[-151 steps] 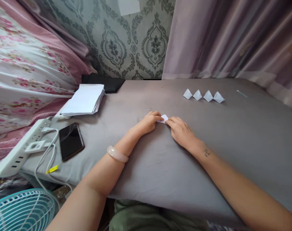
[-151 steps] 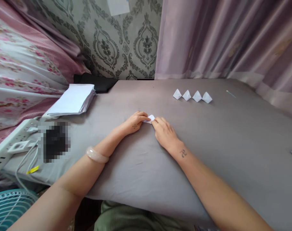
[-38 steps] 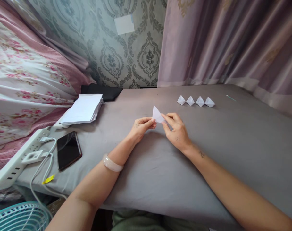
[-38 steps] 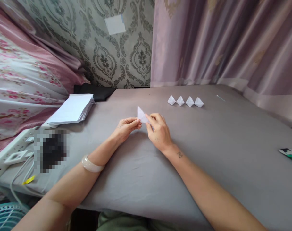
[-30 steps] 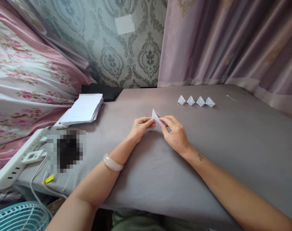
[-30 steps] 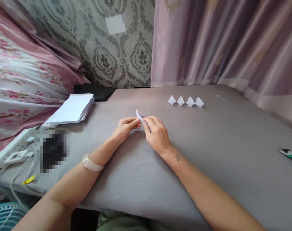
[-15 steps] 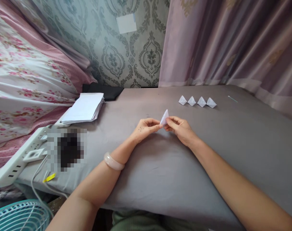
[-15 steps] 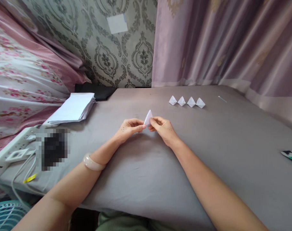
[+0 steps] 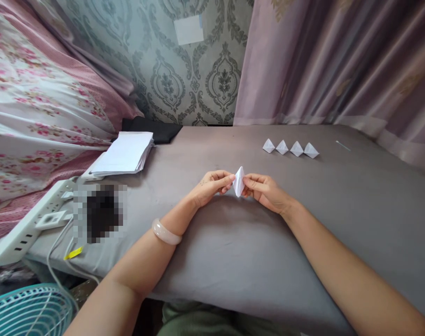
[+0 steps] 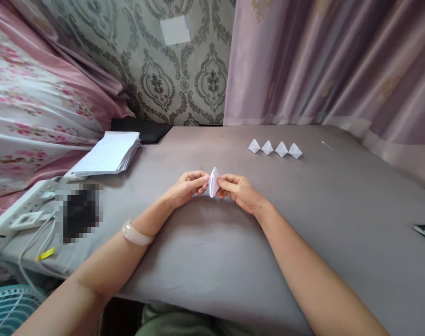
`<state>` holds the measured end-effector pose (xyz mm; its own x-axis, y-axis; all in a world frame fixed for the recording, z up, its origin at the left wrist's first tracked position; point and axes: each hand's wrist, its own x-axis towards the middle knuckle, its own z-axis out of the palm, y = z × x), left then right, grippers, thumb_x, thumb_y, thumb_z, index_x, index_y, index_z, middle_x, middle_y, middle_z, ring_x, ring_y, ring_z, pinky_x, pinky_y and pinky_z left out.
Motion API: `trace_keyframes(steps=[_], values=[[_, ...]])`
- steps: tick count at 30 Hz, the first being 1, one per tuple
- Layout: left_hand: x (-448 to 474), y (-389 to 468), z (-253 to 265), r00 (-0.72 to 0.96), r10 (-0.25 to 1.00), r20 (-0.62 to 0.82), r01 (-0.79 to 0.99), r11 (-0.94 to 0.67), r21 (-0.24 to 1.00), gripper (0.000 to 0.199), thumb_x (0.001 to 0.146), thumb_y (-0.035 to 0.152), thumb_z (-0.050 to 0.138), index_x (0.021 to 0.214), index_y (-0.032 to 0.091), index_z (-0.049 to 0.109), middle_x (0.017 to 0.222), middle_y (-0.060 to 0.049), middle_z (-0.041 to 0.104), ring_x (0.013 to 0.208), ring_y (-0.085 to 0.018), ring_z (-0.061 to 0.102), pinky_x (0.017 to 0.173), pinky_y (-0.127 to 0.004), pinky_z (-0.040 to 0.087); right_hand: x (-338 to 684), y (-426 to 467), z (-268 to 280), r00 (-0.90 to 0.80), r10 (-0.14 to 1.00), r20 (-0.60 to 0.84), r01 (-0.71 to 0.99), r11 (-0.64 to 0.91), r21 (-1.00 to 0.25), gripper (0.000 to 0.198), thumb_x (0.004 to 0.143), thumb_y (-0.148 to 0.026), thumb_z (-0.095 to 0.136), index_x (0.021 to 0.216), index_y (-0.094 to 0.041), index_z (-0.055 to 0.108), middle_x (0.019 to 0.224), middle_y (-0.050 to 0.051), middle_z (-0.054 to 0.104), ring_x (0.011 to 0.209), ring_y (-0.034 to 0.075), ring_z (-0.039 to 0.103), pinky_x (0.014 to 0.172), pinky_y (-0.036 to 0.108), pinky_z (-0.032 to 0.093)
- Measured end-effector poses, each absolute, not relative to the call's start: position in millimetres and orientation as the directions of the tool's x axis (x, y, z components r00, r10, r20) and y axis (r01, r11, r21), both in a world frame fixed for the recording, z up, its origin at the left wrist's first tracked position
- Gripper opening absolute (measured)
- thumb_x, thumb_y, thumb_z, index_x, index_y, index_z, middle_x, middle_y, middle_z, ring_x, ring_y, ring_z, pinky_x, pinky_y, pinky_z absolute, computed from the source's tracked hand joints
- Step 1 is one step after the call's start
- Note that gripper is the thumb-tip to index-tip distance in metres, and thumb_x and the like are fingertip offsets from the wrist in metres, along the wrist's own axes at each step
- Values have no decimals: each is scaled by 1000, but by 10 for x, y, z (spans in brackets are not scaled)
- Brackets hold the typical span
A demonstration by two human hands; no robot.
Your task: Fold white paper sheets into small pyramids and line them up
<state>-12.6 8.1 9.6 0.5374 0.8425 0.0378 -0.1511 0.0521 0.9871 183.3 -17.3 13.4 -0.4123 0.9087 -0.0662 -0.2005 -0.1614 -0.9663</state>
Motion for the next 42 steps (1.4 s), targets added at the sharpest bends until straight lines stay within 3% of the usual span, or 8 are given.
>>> trace_keyframes(steps=[8,13,15,20,26,33,38,42], values=[[-151,99,88,568,822,-39,-69,94,993,31,72,40,74,76,14,59,60,5,49,51,-4,40,50,-19,29,1876,-132,111,-298,954,-36,-44,-51,-998,35,75,-53,68,75,-17,70,72,2,62,64,12,53,65,29,43],[-106,138,14,433,901,13,-73,21,997,32,67,39,77,74,13,60,71,0,61,65,-8,56,60,-21,43,1814,-89,55,-15,988,154,190,154,-970,36,64,-53,75,66,-18,70,103,7,63,71,13,58,72,33,48],[-82,149,-8,395,916,67,-134,-15,991,32,65,38,79,74,12,61,73,-1,63,70,-11,60,68,-26,49,1783,-84,36,29,975,220,215,209,-954,32,64,-51,75,67,-19,72,103,8,65,82,17,62,79,35,49],[-36,153,-12,299,932,206,-248,-133,960,32,61,33,82,72,12,61,77,-2,67,73,-11,62,74,-28,50,1719,-110,23,51,970,237,83,233,-969,26,65,-42,78,80,-21,72,89,5,73,85,20,67,86,37,51],[-26,130,15,278,914,296,-308,-207,929,31,63,29,82,76,14,58,86,-3,69,81,-13,64,80,-30,49,1701,-111,45,53,963,265,-39,267,-963,41,62,-37,81,96,-22,64,89,3,73,83,19,69,84,37,53],[-47,103,35,360,889,283,-253,-199,947,52,66,28,80,112,19,58,97,-6,68,86,-16,64,80,-29,48,1678,-121,8,46,935,352,112,345,-932,36,68,-40,77,96,-22,63,86,4,72,80,18,68,78,35,54],[-63,78,71,394,898,194,-147,-147,978,36,71,35,76,98,13,68,95,-9,70,87,-17,63,82,-31,47,1634,-157,-21,-1,911,412,226,402,-888,34,73,-40,73,100,-21,63,89,5,71,82,17,66,79,34,53],[-57,71,94,333,933,136,-190,-75,979,28,69,37,76,85,14,72,84,-6,71,77,-14,62,76,-28,46,1624,-171,-2,1,939,345,204,337,-919,38,71,-42,73,102,-21,64,88,5,71,82,18,66,78,34,52]])
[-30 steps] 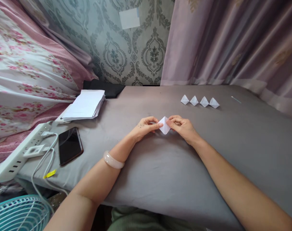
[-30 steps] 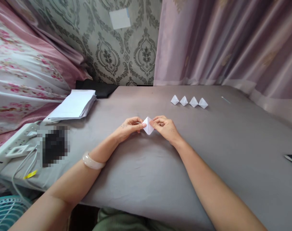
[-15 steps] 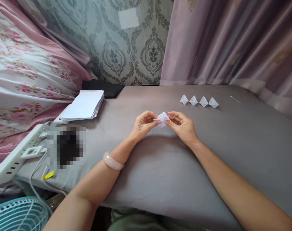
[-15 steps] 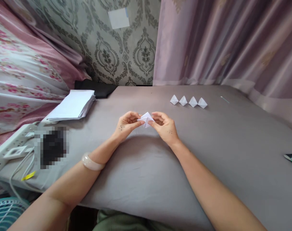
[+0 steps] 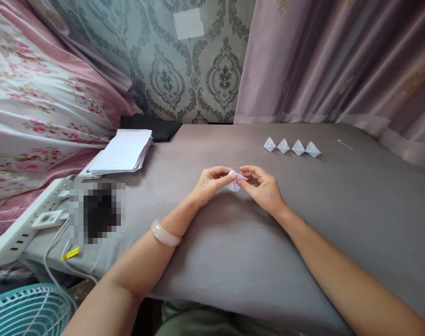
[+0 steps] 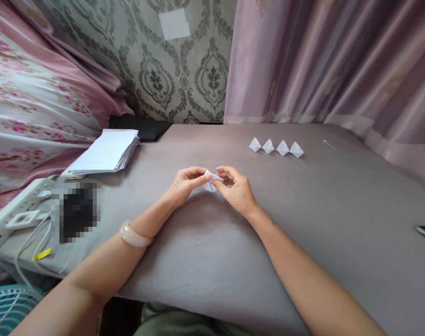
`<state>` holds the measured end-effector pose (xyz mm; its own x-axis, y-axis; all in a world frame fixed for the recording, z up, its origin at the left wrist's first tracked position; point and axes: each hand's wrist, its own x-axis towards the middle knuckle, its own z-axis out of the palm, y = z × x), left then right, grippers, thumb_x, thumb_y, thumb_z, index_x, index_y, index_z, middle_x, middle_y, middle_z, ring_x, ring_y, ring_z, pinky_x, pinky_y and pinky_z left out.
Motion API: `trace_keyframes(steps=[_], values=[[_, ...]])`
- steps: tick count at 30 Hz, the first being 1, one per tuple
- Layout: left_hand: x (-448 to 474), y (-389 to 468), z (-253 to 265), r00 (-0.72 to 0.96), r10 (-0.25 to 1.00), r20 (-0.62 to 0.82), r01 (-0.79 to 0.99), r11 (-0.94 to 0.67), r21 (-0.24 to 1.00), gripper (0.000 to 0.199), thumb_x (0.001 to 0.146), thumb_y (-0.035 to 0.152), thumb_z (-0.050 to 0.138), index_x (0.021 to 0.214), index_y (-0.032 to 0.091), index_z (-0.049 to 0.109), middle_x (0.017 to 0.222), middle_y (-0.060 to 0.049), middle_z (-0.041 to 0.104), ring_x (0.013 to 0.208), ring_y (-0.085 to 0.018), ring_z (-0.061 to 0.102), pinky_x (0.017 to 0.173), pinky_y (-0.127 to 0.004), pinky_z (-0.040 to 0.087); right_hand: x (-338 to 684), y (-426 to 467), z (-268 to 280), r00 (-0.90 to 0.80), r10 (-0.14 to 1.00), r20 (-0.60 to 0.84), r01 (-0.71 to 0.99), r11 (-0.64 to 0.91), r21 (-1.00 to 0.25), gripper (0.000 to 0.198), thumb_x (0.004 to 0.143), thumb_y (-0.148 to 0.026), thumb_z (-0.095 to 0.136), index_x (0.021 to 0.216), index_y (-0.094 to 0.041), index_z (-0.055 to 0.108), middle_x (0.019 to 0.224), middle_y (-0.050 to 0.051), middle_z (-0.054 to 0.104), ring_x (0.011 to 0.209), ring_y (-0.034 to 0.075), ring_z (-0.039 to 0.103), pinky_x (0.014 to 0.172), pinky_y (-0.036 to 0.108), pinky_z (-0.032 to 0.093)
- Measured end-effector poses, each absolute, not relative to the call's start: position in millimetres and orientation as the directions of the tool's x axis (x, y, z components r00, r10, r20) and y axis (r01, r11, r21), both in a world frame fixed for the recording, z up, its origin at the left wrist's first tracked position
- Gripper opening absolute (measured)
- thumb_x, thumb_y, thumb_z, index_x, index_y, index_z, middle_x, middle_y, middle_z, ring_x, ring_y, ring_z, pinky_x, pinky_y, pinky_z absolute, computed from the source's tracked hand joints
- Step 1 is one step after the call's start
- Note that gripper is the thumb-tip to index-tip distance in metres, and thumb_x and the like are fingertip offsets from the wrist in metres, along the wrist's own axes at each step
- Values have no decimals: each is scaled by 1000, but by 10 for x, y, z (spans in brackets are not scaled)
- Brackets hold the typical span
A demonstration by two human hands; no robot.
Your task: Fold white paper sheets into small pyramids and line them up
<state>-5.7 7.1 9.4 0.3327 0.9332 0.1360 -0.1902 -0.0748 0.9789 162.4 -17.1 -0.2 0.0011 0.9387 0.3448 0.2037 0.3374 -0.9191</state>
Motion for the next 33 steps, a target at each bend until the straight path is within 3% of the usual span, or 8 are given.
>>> trace_keyframes(steps=[5,10,16,21,23,28,33], values=[[-55,100,77,278,958,76,-273,3,962,24,68,34,78,78,14,71,76,-3,68,71,-13,60,73,-28,46,1618,-210,62,-67,989,129,146,138,-980,36,72,-50,69,94,-20,71,81,4,71,76,18,65,77,35,51],[-58,118,54,274,961,39,-237,29,971,26,67,36,78,78,14,70,74,-3,67,69,-12,60,72,-27,46,1641,-200,60,-69,990,121,144,130,-981,34,75,-50,66,87,-20,72,78,3,70,72,16,62,73,31,49],[-64,110,65,367,929,-43,-57,69,996,30,65,38,79,74,11,67,66,-1,62,57,-7,53,58,-23,42,1735,-149,51,-105,984,144,266,167,-950,31,76,-49,65,80,-19,71,75,3,69,70,17,60,68,30,47],[-70,152,20,292,951,-107,-211,173,962,32,64,36,81,76,11,66,69,-2,63,60,-8,56,59,-23,46,1707,-151,88,-56,991,-119,-38,-121,-992,51,80,-64,55,90,-16,73,89,11,72,77,21,66,63,30,52],[-69,163,11,267,956,-119,-253,188,949,32,63,35,81,77,10,66,70,-2,63,61,-8,56,61,-23,48,1675,-166,93,-67,984,-165,-74,-169,-983,51,77,-63,59,90,-16,73,94,13,72,79,21,66,61,29,53],[-64,165,4,267,955,-130,-278,205,938,31,63,33,82,79,10,66,70,-2,64,62,-7,58,63,-22,50,1626,-199,71,-60,995,-79,-42,-81,-996,38,70,-52,73,86,-18,75,90,8,72,77,17,64,64,27,51],[-71,158,18,341,929,-145,-273,245,930,32,63,31,83,78,8,66,73,-4,65,66,-9,61,66,-24,51,1666,-178,53,-43,997,-60,-56,-63,-996,39,70,-54,71,83,-18,75,82,7,71,74,15,62,65,27,49]])
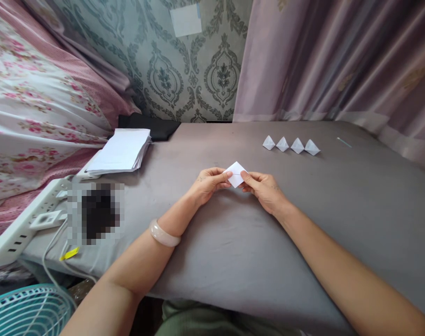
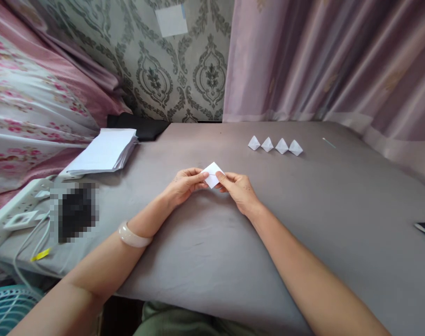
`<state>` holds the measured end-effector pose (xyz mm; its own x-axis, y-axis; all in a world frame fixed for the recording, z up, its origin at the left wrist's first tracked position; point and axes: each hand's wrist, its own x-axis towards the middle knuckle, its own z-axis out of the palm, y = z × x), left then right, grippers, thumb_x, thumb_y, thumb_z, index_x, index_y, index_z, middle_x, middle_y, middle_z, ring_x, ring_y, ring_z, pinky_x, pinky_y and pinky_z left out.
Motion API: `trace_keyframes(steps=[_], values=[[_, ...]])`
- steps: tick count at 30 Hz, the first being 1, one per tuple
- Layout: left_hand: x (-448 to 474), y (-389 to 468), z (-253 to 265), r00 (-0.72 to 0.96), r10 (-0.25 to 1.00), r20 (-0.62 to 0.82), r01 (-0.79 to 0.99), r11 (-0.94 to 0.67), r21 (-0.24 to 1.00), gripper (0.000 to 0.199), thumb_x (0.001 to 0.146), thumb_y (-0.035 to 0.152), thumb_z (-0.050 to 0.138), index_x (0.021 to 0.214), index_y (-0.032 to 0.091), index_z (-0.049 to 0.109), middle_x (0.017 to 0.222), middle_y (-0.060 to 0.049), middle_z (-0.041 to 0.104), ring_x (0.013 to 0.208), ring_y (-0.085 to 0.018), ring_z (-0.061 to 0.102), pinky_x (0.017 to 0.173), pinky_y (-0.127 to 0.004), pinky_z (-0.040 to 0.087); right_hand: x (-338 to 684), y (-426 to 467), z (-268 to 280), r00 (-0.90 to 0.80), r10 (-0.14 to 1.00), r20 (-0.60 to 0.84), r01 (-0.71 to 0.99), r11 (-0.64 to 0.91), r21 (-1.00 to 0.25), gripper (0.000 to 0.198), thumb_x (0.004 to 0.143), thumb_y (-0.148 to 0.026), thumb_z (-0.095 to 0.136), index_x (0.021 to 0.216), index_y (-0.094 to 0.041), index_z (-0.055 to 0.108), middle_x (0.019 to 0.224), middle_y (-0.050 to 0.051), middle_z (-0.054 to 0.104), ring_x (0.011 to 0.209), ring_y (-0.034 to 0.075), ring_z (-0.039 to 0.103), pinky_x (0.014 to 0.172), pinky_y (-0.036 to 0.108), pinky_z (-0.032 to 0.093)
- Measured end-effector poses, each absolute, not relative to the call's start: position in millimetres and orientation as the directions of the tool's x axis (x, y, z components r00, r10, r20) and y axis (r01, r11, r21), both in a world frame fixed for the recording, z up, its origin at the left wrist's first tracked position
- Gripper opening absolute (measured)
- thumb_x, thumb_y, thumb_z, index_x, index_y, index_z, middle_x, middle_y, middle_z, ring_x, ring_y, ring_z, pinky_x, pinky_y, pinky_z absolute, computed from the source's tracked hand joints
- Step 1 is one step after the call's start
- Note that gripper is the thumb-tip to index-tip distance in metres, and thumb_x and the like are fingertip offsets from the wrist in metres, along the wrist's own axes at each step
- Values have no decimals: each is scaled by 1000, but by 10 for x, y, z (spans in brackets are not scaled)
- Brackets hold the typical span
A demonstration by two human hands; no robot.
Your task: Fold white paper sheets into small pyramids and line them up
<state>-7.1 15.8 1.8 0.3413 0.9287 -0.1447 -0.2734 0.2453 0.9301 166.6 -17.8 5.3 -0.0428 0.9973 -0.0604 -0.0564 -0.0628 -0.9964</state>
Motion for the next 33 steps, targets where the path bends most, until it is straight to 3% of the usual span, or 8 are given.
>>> trace_keyframes(steps=[5,10,14,18,20,27,31,33], values=[[-82,153,29,376,909,-180,-210,273,939,30,60,30,84,73,9,66,66,-2,61,57,-6,53,57,-21,43,1725,-149,66,-44,998,-51,-24,-52,-998,39,69,-56,70,75,-18,74,70,4,68,64,12,58,60,26,45],[-109,138,27,456,864,-215,-12,248,969,29,61,35,82,69,11,67,62,-2,61,52,-6,49,50,-21,35,1807,-129,99,-51,999,-4,179,5,-984,39,66,-57,71,62,-18,70,52,0,58,51,10,47,52,26,39],[-115,121,43,478,846,-236,89,221,971,28,61,36,81,65,13,66,53,1,56,45,-5,42,45,-21,29,1838,-115,99,-95,992,-78,188,-59,-980,42,66,-60,70,64,-18,70,56,1,60,54,11,50,52,25,39],[-73,118,9,390,900,-195,-49,232,971,32,59,39,82,63,12,63,54,1,55,45,-5,42,45,-22,30,1803,-105,91,-74,980,-185,-48,-189,-981,47,69,-65,65,76,-19,71,78,5,69,66,14,58,52,24,38],[-38,114,-25,356,913,-198,-96,246,964,34,60,39,82,62,12,62,55,1,54,44,-4,42,45,-21,30,1780,-107,83,-54,982,-181,-71,-185,-980,45,68,-63,67,74,-19,70,77,4,67,66,13,56,50,24,35],[43,50,-19,357,899,-253,-117,312,943,34,63,36,81,61,12,58,54,1,54,42,-4,42,42,-20,32,1752,-122,63,18,994,-110,27,-110,-994,43,64,-57,72,76,-16,72,49,-6,42,47,7,31,47,25,21],[-19,48,68,446,810,-381,25,414,910,35,65,39,80,64,10,60,61,-4,60,49,-7,51,46,-22,39,1817,-123,81,-61,986,-158,178,-145,-973,43,64,-58,70,72,-16,72,52,-4,49,48,8,34,48,25,25],[-61,65,75,410,824,-391,107,382,918,34,70,41,76,68,10,61,62,-5,60,49,-7,50,46,-22,39,1863,-121,69,-126,977,-173,272,-133,-953,42,67,-58,68,69,-17,71,55,-2,54,50,9,39,50,25,28]])
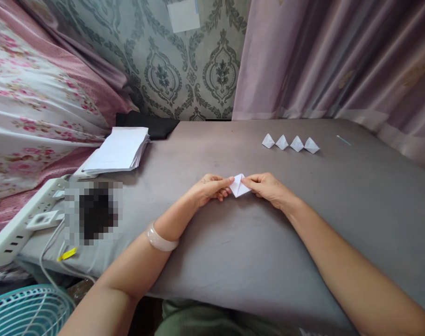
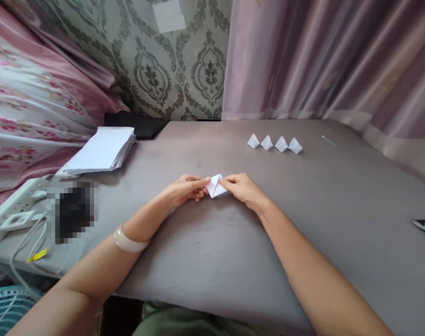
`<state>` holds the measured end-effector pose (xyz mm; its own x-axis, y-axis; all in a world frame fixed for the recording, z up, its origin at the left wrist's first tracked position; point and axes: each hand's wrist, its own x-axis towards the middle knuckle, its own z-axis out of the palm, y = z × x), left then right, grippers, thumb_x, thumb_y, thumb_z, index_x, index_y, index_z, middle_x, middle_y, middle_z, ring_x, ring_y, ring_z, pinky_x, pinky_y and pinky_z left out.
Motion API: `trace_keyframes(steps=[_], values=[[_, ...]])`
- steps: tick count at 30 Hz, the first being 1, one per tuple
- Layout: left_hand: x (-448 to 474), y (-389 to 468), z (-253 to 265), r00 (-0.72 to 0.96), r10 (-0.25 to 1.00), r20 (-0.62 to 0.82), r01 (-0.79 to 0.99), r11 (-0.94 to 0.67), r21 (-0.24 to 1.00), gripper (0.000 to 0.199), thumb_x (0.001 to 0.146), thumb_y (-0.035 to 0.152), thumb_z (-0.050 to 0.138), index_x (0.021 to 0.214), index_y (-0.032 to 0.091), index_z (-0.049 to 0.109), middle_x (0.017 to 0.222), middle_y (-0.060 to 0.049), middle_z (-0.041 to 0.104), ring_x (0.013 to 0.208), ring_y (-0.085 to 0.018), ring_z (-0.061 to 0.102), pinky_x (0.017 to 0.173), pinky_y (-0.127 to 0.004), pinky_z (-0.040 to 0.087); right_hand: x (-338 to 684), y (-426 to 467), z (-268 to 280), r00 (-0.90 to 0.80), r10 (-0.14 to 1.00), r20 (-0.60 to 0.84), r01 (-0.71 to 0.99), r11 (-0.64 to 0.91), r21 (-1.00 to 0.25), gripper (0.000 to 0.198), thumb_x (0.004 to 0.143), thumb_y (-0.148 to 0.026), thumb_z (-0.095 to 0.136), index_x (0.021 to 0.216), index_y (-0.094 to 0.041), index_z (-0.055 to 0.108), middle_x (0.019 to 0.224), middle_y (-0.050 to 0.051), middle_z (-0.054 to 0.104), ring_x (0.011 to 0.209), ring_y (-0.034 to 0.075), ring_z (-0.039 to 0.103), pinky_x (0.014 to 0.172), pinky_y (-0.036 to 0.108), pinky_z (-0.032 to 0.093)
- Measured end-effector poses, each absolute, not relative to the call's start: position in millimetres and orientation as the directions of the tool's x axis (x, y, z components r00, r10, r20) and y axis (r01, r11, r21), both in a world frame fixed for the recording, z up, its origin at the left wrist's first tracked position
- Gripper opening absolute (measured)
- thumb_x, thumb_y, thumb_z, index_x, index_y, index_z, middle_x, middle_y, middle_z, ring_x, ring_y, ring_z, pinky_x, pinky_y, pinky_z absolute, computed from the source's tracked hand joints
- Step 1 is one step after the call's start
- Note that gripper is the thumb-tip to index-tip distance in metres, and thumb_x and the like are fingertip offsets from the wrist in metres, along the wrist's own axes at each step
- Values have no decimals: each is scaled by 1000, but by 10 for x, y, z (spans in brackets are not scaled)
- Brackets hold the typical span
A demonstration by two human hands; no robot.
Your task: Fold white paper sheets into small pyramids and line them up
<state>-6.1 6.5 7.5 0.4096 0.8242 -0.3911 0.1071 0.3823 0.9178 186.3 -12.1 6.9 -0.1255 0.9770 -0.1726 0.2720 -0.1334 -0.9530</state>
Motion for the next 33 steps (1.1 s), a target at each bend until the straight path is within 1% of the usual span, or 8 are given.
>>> trace_keyframes(steps=[3,6,9,12,15,19,27,33], values=[[-96,87,30,328,907,-265,187,212,959,25,73,32,72,83,12,62,62,-1,58,47,-7,47,45,-21,35,1916,-100,7,-163,982,-96,430,-17,-903,39,74,-55,61,68,-18,71,61,0,61,57,12,47,54,26,33],[-97,85,-15,358,930,-87,317,-33,948,17,76,24,66,90,15,63,63,2,56,51,-7,46,48,-20,35,1930,-58,-76,-138,990,32,605,110,-788,34,80,-48,56,73,-20,73,67,2,64,65,16,53,59,27,37],[-91,68,-21,423,902,89,472,-303,828,13,75,16,60,86,15,66,71,0,56,60,-8,48,58,-21,40,1915,-19,-145,-94,988,125,744,153,-651,24,79,-41,59,81,-23,74,80,3,65,73,17,57,68,30,41],[-98,62,-17,515,843,152,526,-452,721,21,72,14,62,92,16,67,86,-2,59,68,-10,53,68,-24,45,1889,-12,-182,-62,974,217,782,183,-595,19,75,-35,66,88,-22,71,87,4,63,72,16,56,70,30,43],[-116,74,-28,592,791,153,519,-520,678,24,74,20,66,97,16,66,96,-5,61,73,-11,56,73,-25,47,1868,-51,-178,-178,936,304,755,327,-568,14,80,-26,60,92,-22,67,92,4,62,76,15,57,72,28,44],[-149,108,-49,648,738,185,496,-594,633,17,80,24,64,94,16,68,100,-6,62,76,-12,58,76,-26,47,1864,-145,-113,-394,885,248,766,466,-443,26,88,-16,44,95,-22,68,97,6,63,91,18,59,81,30,44],[-209,176,-99,708,666,234,473,-694,543,22,87,35,59,94,17,70,97,-6,63,80,-13,60,76,-25,45,1893,-323,56,-511,839,186,790,544,-284,38,80,-4,40,103,-17,69,108,10,64,103,23,57,89,34,44],[-223,187,-108,724,640,258,445,-719,533,27,92,36,52,91,16,71,95,-6,63,82,-13,61,79,-24,45,1844,-389,15,-433,863,260,815,498,-295,25,82,-15,49,98,-18,69,105,8,65,98,23,58,86,34,45]])
